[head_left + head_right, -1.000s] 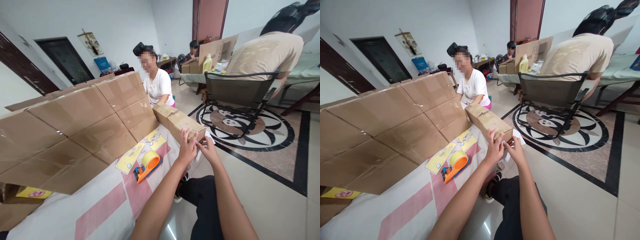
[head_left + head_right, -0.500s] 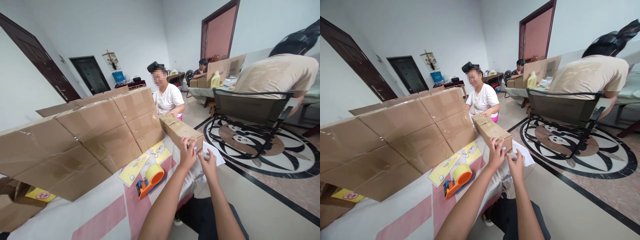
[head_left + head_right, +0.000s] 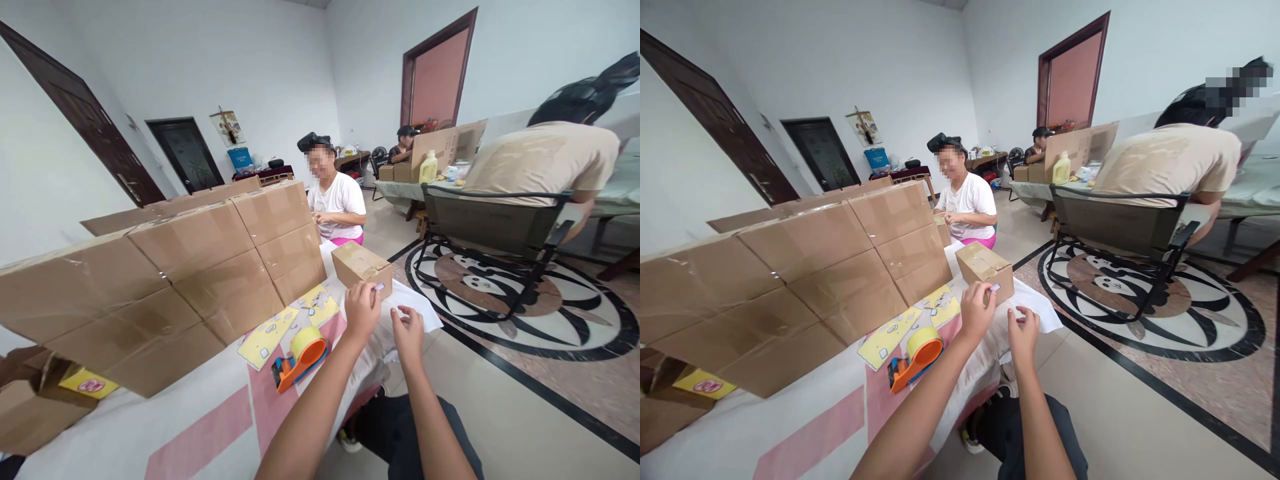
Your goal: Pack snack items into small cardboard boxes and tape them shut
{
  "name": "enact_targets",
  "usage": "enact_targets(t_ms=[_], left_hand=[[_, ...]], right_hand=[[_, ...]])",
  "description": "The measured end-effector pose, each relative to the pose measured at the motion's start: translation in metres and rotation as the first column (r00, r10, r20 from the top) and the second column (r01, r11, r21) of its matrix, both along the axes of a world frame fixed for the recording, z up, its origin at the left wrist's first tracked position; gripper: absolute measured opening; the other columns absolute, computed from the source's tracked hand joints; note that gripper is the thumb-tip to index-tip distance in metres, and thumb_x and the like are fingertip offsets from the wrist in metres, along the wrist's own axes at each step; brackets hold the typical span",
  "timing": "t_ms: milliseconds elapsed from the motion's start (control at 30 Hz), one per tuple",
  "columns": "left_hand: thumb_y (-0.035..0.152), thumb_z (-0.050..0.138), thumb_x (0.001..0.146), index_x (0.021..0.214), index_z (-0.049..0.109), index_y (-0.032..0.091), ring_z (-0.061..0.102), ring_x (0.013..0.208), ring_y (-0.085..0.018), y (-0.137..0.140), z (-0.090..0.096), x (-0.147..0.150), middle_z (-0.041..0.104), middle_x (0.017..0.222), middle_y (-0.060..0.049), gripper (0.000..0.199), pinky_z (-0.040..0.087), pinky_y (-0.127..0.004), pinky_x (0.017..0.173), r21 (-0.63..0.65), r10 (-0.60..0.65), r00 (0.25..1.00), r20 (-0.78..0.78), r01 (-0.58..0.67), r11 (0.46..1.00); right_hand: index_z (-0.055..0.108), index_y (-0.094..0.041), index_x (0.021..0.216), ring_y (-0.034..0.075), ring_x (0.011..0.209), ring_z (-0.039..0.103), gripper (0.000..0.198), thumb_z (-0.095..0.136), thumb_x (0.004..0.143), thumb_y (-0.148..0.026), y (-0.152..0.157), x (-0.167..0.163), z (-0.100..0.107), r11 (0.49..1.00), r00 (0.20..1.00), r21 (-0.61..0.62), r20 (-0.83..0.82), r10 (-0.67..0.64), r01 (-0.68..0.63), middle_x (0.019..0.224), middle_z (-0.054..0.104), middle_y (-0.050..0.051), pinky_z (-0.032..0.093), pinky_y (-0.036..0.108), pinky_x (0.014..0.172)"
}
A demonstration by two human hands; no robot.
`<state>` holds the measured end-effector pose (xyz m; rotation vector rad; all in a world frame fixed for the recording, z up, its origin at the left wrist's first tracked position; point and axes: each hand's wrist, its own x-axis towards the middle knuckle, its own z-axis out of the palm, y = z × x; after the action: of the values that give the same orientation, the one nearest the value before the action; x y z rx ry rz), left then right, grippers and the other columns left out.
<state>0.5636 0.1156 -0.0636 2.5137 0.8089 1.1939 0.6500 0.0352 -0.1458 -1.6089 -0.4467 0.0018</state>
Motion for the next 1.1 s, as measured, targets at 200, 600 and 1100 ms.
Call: enact_targets(t_ms=[200,600,1100], left_hand=[[0.014,0.050,0.095,0.121,0.067,0.023,0.072,0.084,-0.021,-0.013,0.011,-0.028,0.076,0.095,-0.008,0.032,0.052,-0.030,0.075,-0.059,0.050,0.974,-0.223,-0.065,0.996],[0.042,0.050,0.099,0.094,0.073,0.028,0.071,0.081,-0.017,0.004,0.052,-0.209,0.077,0.084,0.000,0.027,0.042,-0.025,0.070,-0.104,0.299,0.924,-0.240,-0.331,0.938],[0.055,0.082,0.070,0.158,0.008,0.008,0.034,0.147,-0.042,0.146,0.006,-0.692,0.023,0.162,-0.032,0.125,0.044,-0.053,0.109,-0.304,0.987,0.143,-0.076,-0.946,0.114]], right_hand=[[0.064,-0.019,0.091,0.023,0.078,0.061,0.038,0.060,0.081,-0.055,-0.002,-0.017,0.013,0.998,0.998,0.024,0.029,0.064,-0.065,0.100,0.063,0.011,0.052,0.042,0.079],[0.055,-0.022,0.078,0.019,0.074,0.052,0.024,0.057,0.093,-0.040,0.017,-0.119,0.087,0.969,0.935,0.132,0.319,0.157,-0.208,0.080,0.055,0.002,0.041,0.034,0.069],[0.054,-0.019,0.128,0.023,0.091,0.065,0.051,0.070,0.080,-0.022,0.225,-0.596,0.069,0.083,0.031,-0.461,0.119,0.992,-0.883,0.127,0.059,0.014,0.049,0.042,0.093]])
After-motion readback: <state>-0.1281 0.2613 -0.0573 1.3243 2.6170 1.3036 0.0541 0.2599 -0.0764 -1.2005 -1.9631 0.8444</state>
